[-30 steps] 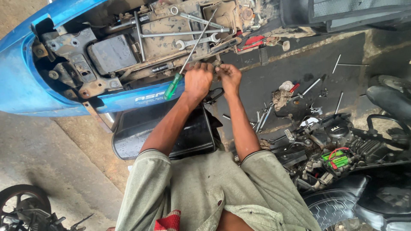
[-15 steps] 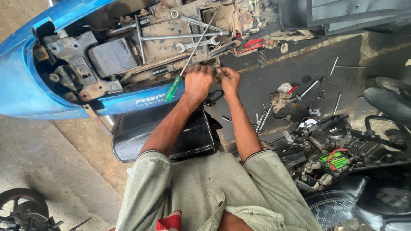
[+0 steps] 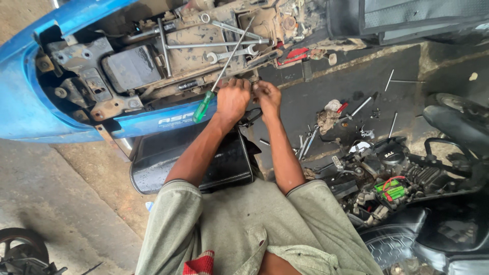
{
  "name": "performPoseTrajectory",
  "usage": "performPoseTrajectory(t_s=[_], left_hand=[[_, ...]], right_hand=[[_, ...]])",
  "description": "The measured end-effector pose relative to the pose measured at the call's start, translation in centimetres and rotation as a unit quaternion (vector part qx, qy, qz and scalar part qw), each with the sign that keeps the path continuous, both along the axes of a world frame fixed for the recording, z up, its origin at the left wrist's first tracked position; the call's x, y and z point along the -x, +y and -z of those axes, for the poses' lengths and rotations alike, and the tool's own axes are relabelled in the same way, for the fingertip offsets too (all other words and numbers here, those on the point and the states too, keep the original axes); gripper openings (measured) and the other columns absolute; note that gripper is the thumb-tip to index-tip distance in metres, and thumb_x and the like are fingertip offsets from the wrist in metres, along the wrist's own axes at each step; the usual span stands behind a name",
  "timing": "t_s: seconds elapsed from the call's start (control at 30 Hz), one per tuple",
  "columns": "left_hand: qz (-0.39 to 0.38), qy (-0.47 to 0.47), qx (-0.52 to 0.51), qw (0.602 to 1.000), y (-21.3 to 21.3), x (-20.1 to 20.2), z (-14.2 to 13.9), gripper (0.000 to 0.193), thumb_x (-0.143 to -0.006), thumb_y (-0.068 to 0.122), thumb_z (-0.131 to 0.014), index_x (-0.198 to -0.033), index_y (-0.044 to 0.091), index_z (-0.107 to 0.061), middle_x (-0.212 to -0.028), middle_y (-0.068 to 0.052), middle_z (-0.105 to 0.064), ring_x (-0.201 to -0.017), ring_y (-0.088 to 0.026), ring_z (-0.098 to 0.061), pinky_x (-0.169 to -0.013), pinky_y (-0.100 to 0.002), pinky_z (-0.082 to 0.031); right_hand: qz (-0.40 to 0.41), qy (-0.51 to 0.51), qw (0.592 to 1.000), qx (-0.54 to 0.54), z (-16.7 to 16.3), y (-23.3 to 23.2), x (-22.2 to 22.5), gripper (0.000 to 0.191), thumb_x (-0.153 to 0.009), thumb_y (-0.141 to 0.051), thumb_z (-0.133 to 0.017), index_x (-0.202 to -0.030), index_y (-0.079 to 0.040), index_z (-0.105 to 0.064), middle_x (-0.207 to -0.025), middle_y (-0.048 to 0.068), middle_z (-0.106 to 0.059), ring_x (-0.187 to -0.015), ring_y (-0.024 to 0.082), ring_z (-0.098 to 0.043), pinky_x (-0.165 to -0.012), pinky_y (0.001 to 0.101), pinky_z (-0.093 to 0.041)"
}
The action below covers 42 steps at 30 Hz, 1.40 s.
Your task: The person removes a blue plastic cover from the front of a motorcycle, then reattaches it by aligning it and inserting several bolts by hand. The person uses a red cloth to wipe the cover before reinstallation.
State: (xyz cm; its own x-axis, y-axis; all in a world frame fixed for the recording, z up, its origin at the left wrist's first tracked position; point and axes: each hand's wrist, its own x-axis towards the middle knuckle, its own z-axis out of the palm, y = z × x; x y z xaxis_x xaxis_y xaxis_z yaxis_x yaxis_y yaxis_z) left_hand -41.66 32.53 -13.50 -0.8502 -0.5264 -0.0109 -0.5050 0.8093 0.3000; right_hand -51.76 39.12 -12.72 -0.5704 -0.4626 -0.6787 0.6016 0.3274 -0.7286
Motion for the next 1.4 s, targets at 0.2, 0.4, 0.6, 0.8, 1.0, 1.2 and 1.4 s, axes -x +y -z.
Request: performPoseTrajectory(t_s=[0.2,0.4,0.6,0.8,1.0,1.2,1.4], left_hand=[[-0.005,-0.01,-0.003,1.0,0.2,-0.1,1.0,0.014,-0.081,0.013,-0.067,-0.094,0.007,-0.065,-0.089,-0.01,-0.07,-0.089,-0.026,-0.07,-0.074,-0.037,-0.056],[-0.011,-0.005,-0.004,1.0,0.0,0.1,1.0,0.013,-0.082,0.014,-0.067,-0.094,0.007,-0.065,-0.089,-0.011,-0.071,-0.089,-0.027,-0.07,-0.074,-0.037,-0.056],[-0.008,-0.021,-0.011,1.0,-0.3,0.5,0.0,0.015,-0.081,0.013,-0.067,-0.094,0.006,-0.066,-0.09,-0.012,-0.071,-0.089,-0.027,-0.071,-0.073,-0.037,-0.057],[-0.02,-0.017,-0.019,0.999,-0.5,0.7,-0.8,0.014,-0.08,0.014,-0.067,-0.093,0.007,-0.066,-0.089,-0.012,-0.072,-0.089,-0.027,-0.071,-0.074,-0.037,-0.057],[-0.039,-0.005,-0.017,0.999,-0.2,0.7,-0.7,0.012,-0.083,0.014,-0.068,-0.093,0.008,-0.066,-0.089,-0.01,-0.071,-0.088,-0.026,-0.071,-0.073,-0.038,-0.056],[-0.028,-0.008,-0.031,0.999,-0.4,0.4,-0.6,0.014,-0.082,0.017,-0.067,-0.092,0.007,-0.066,-0.088,-0.012,-0.071,-0.087,-0.027,-0.07,-0.073,-0.039,-0.055],[-0.041,-0.004,-0.039,0.998,-0.2,0.2,-0.3,0.012,-0.083,0.016,-0.066,-0.091,0.007,-0.066,-0.088,-0.013,-0.072,-0.087,-0.028,-0.071,-0.075,-0.04,-0.056]], right_hand=[[-0.04,0.052,0.998,-0.008,0.2,-0.3,-0.1,0.009,-0.092,-0.001,-0.073,-0.1,0.003,-0.073,-0.079,0.006,-0.072,-0.062,0.012,-0.063,-0.054,0.0261,-0.047],[0.004,0.073,0.997,0.004,0.3,-0.5,0.1,0.014,-0.086,0.002,-0.075,-0.099,-0.002,-0.069,-0.08,0.001,-0.07,-0.063,0.008,-0.063,-0.052,0.0248,-0.049],[-0.04,0.038,0.998,-0.002,0.5,-0.5,0.4,0.007,-0.091,0.001,-0.074,-0.093,0.001,-0.067,-0.075,0.003,-0.068,-0.058,0.01,-0.06,-0.05,0.0257,-0.045],[-0.062,0.018,0.998,-0.002,0.7,-0.4,0.6,0.011,-0.099,-0.007,-0.063,-0.093,0.001,-0.069,-0.071,0.005,-0.067,-0.055,0.01,-0.059,-0.049,0.0267,-0.046],[0.005,0.021,0.999,0.033,0.8,-0.2,0.0,0.008,-0.098,-0.006,-0.067,-0.096,0.002,-0.069,-0.08,0.006,-0.071,-0.064,0.012,-0.065,-0.057,0.0267,-0.052],[-0.02,0.033,0.999,0.038,1.1,-0.1,0.3,0.006,-0.094,-0.001,-0.071,-0.096,0.004,-0.07,-0.08,0.008,-0.071,-0.063,0.013,-0.065,-0.056,0.0273,-0.051],[-0.032,0.021,0.999,0.018,1.4,-0.5,0.2,0.01,-0.098,-0.005,-0.068,-0.093,0.004,-0.07,-0.075,0.007,-0.069,-0.059,0.012,-0.061,-0.053,0.0274,-0.049]])
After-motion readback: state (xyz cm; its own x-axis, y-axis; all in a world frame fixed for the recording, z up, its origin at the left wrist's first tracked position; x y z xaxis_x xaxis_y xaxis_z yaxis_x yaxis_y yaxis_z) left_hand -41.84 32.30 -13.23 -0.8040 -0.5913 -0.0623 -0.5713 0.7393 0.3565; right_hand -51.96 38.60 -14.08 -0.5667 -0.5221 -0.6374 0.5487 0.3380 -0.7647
